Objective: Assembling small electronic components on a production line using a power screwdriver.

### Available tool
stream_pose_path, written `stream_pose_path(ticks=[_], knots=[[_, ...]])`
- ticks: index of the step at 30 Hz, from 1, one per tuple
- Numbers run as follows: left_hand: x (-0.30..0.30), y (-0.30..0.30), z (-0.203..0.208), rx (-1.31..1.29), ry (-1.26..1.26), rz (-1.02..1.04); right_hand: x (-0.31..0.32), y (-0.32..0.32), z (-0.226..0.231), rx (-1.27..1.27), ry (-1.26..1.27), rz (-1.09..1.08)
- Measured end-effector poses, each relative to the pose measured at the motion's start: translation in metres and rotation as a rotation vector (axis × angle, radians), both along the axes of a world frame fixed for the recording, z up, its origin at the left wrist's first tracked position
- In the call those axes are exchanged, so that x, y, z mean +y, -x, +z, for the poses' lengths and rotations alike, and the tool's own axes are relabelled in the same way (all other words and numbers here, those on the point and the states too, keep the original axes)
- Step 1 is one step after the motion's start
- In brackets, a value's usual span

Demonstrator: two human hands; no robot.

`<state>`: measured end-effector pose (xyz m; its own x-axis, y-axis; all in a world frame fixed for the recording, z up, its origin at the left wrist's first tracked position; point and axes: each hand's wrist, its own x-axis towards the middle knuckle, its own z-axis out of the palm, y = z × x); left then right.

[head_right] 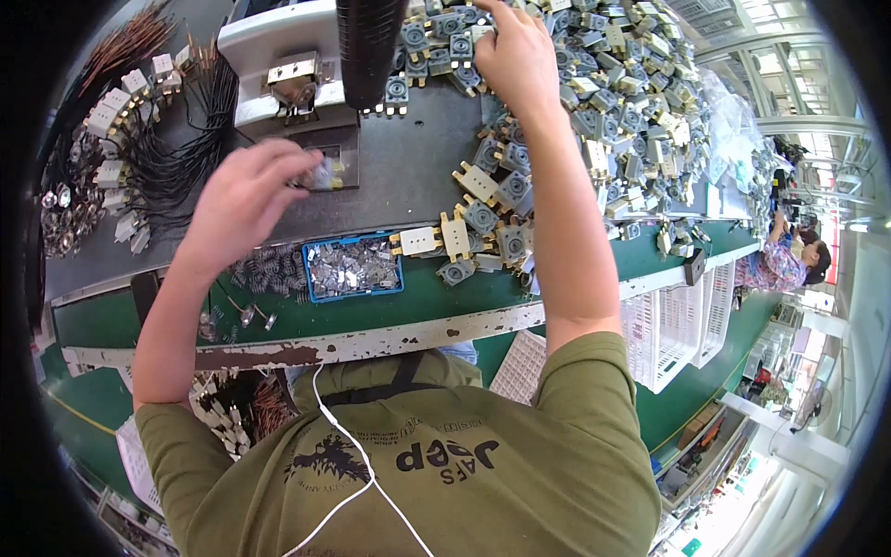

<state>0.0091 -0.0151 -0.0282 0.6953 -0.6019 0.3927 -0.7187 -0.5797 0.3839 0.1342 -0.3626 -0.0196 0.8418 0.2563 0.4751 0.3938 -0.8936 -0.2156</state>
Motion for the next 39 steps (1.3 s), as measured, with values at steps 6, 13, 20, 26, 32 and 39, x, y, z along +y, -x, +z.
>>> stream_pose_path(ticks=[6, 13, 20, 26, 32, 39], knots=[[0.092, -0.057, 0.048, -0.386, 0.262, 0.673, -0.026, -0.007, -0.016, 0.055, 0.301, -0.003], [0.113, -0.064, 0.035, -0.53, -0.409, 0.598, -0.003, 0.041, 0.022, 0.235, -0.029, -0.165], [0.049, 0.007, 0.002, -0.045, -0.506, 0.3, 0.043, 0.144, 0.005, 0.882, -1.205, 0.201], [0.053, 0.004, -0.006, -0.088, -0.513, 0.268, 0.063, 0.147, 0.013, 0.929, -1.265, 0.301], [0.06, 0.001, 0.03, 0.186, -0.003, 0.363, 0.083, 0.129, 0.036, 0.58, -0.37, 0.425], [0.073, 0.008, 0.025, 0.177, 0.133, 0.361, 0.117, 0.107, -0.013, 0.239, -0.068, 0.414]])
